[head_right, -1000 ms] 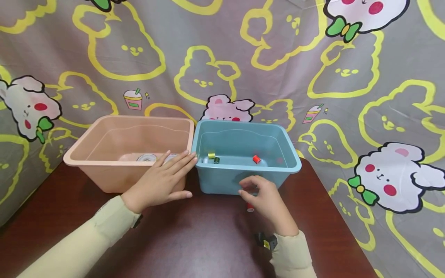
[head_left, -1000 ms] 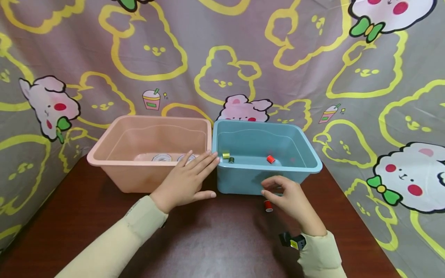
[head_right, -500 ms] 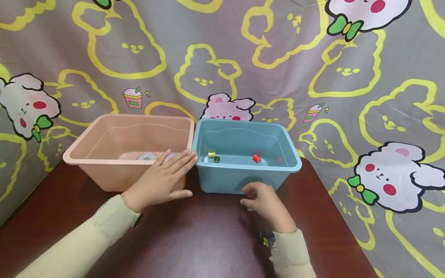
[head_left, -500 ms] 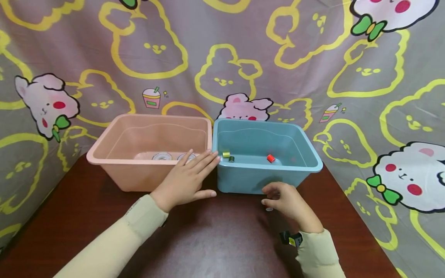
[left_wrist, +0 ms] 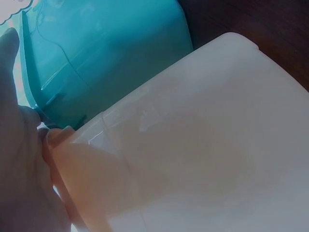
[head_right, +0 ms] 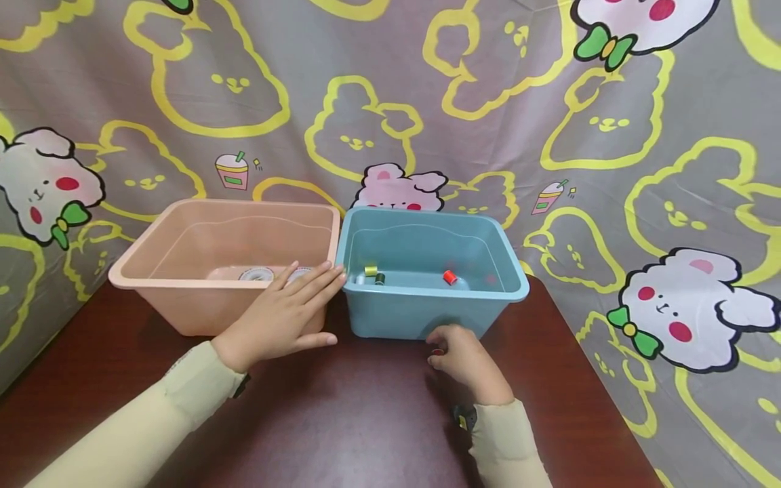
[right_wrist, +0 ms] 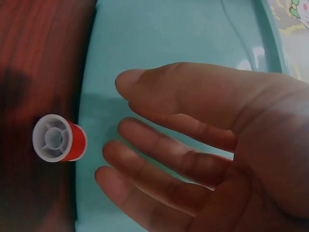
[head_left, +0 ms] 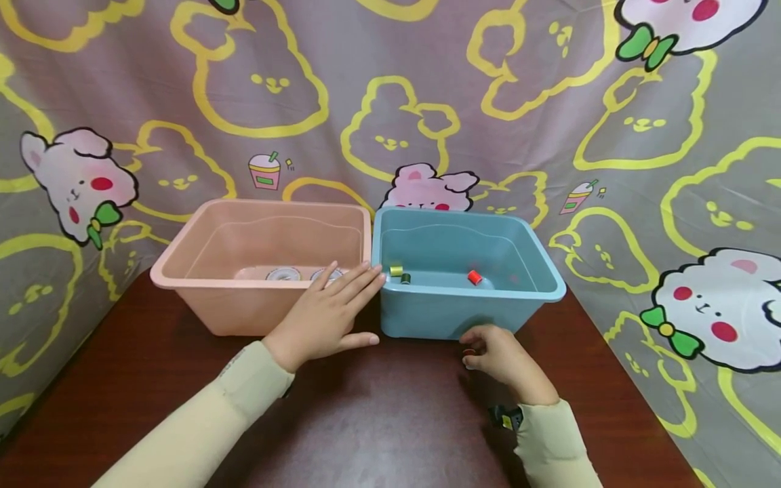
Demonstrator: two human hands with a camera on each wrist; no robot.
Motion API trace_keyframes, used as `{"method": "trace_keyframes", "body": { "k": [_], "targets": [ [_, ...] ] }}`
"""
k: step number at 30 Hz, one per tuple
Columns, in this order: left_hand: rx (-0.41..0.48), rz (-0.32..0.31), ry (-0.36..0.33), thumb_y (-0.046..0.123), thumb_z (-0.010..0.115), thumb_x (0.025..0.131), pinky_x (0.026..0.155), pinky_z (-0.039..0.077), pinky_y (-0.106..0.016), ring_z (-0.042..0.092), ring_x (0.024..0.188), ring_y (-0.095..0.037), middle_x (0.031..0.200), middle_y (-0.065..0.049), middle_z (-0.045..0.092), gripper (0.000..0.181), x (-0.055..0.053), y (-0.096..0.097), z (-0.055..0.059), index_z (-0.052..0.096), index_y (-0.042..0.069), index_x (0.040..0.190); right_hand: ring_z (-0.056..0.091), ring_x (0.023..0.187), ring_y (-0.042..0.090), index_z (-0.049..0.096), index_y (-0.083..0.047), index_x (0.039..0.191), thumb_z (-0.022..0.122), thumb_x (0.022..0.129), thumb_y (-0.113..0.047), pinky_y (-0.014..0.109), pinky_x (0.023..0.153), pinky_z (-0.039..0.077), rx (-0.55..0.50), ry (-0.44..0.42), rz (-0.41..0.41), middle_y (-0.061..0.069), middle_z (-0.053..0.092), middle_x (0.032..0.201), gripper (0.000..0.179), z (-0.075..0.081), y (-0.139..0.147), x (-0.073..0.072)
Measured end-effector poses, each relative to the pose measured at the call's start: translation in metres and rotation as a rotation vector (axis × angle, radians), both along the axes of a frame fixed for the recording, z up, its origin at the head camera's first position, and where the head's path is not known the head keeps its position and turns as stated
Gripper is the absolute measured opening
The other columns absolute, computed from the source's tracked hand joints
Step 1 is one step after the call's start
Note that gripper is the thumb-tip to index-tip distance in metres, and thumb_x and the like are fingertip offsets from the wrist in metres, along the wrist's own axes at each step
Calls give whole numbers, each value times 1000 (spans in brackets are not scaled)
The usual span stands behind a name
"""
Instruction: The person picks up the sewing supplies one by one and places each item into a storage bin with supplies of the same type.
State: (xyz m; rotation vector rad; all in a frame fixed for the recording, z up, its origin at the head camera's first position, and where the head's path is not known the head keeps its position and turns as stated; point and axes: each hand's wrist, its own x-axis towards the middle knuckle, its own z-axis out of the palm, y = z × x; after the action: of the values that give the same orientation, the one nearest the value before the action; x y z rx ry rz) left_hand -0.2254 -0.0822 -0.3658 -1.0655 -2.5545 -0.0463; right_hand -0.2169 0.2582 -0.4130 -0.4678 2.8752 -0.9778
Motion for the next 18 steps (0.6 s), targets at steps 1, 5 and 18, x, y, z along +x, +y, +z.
{"method": "trace_keyframes", "body": {
  "k": [1, 5, 18],
  "targets": [
    [-3, 2, -2, 61, 61, 94, 124, 7, -54, 19, 155, -25, 167, -7, 25, 90, 0, 0, 0, 29, 11, 161, 68, 86, 28, 73, 3, 102, 79, 78, 2, 35, 73, 55, 15, 6, 1, 10, 72, 90, 25, -1, 0, -1],
    [-9, 3, 5, 64, 59, 94, 125, 7, -53, 18, 155, -25, 167, -7, 25, 90, -2, 0, -2, 28, 11, 161, 66, 86, 28, 74, 1, 101, 79, 78, 2, 38, 75, 53, 59, 22, 6, 9, 71, 92, 24, -5, 1, -2],
    [-22, 13, 0, 64, 57, 95, 125, 4, -52, 17, 155, -24, 168, -6, 23, 90, -2, -1, -2, 27, 12, 161, 64, 86, 24, 75, 0, 103, 80, 78, 2, 40, 75, 54, 113, 12, 26, 8, 71, 95, 25, -16, 3, -7]
  ]
}}
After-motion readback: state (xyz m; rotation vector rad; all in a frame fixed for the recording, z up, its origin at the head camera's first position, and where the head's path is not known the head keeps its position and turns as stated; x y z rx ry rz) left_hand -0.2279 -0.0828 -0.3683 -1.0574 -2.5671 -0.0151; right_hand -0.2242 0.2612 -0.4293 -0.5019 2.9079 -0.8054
